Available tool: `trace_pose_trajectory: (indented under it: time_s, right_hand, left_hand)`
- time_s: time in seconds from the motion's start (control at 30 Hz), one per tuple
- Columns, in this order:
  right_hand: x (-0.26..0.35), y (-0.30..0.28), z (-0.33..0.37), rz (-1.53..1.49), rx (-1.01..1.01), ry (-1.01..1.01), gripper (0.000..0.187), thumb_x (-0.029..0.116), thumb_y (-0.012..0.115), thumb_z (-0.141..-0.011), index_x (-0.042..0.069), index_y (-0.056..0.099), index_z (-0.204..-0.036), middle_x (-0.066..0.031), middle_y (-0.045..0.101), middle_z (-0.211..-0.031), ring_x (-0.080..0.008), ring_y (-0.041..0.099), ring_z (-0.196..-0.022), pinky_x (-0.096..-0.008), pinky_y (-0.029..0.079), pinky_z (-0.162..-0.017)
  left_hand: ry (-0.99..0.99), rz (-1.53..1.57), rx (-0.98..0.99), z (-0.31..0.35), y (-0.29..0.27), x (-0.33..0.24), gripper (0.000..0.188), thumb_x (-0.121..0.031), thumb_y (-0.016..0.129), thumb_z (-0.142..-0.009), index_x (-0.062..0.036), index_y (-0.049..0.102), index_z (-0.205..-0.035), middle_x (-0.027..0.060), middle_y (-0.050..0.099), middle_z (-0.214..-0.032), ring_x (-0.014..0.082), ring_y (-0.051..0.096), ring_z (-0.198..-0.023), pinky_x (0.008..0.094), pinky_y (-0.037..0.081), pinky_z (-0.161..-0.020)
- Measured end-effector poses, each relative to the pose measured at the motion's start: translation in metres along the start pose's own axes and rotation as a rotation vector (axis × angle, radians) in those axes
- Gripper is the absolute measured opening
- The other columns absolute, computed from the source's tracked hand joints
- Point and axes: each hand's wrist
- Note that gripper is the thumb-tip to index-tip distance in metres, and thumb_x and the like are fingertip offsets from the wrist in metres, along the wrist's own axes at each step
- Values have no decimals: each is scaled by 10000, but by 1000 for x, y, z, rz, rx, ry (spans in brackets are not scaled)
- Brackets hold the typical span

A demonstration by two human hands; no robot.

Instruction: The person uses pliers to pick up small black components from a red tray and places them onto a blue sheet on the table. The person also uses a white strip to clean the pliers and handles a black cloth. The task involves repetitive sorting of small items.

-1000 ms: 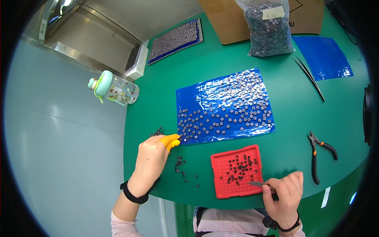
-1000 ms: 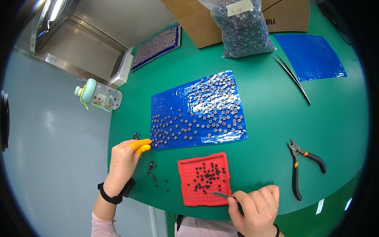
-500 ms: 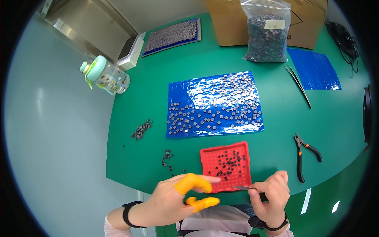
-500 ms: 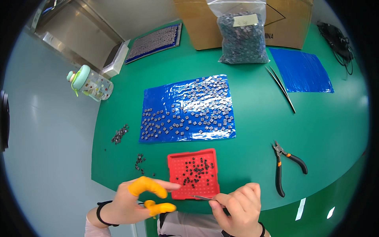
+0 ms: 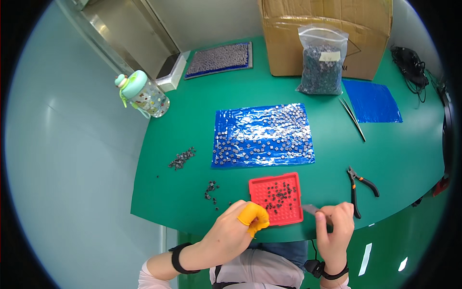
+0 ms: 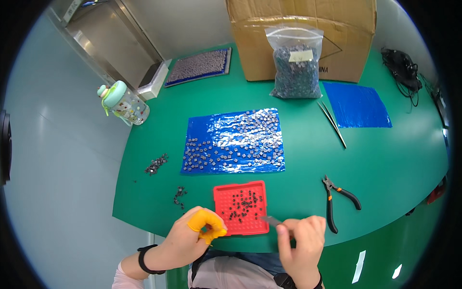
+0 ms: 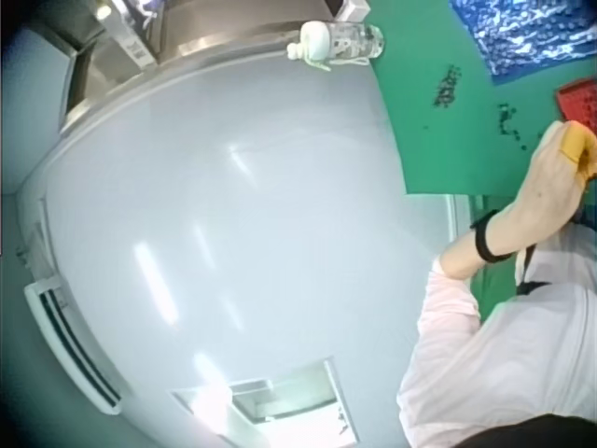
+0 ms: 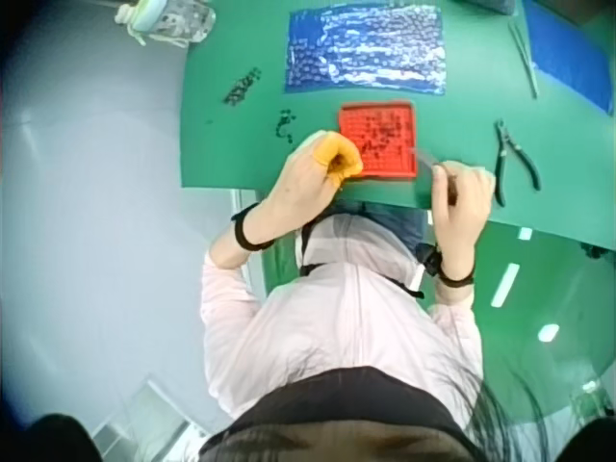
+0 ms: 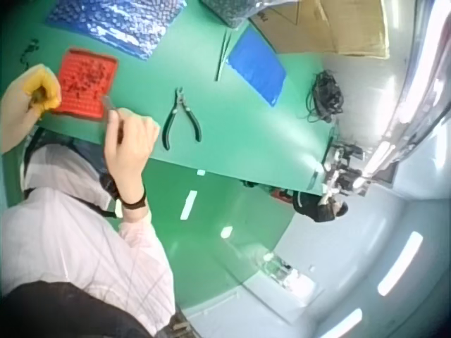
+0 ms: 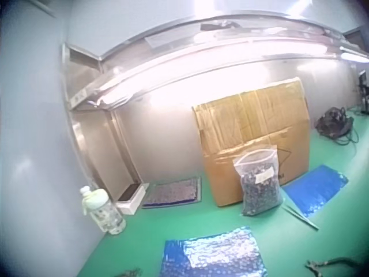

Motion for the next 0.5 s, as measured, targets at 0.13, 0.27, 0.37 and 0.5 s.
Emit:
trace_pose_trajectory:
  time_s: [0.13,0.27,0.37,0.5]
  right_hand:
    - [-5,6,4,145,-1,107,92,24,607,-794,38,571,-877,-53,532,-780,-231,460,-730,-359,335,-711]
    - [-12,13,12,273,-30,127,223,40,612,-782,50,566,-1000,-93,520,-962,-266,465,-904,-386,332,-817]
    - [-5,13,9,297,-51,144,338,60,651,-749,59,554,-1072,-126,490,-1099,-309,421,-1091,-435,305,-932]
    - [6,5,12,242,-105,99,362,36,655,-732,63,561,-1080,-126,497,-1150,-322,415,-1147,-436,298,-988]
  left_hand:
    - [217,-184,-113,-4,12,-2,216,-15,703,-711,-70,629,-906,63,571,-848,243,579,-799,316,494,-685]
    - [161,-139,-39,6,22,4,260,-40,696,-722,-63,665,-979,66,600,-965,245,612,-845,302,520,-707]
    - [359,-220,-257,3,23,8,248,-64,677,-753,-67,679,-1001,65,632,-961,212,634,-746,290,523,-632]
    - [141,-231,-180,34,2,-6,202,-148,683,-794,-93,697,-987,47,656,-801,195,619,-599,295,502,-521]
Point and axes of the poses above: each hand's wrist, its own z-axis away from the middle knuckle, its own y-axis out of the palm, x = y × z
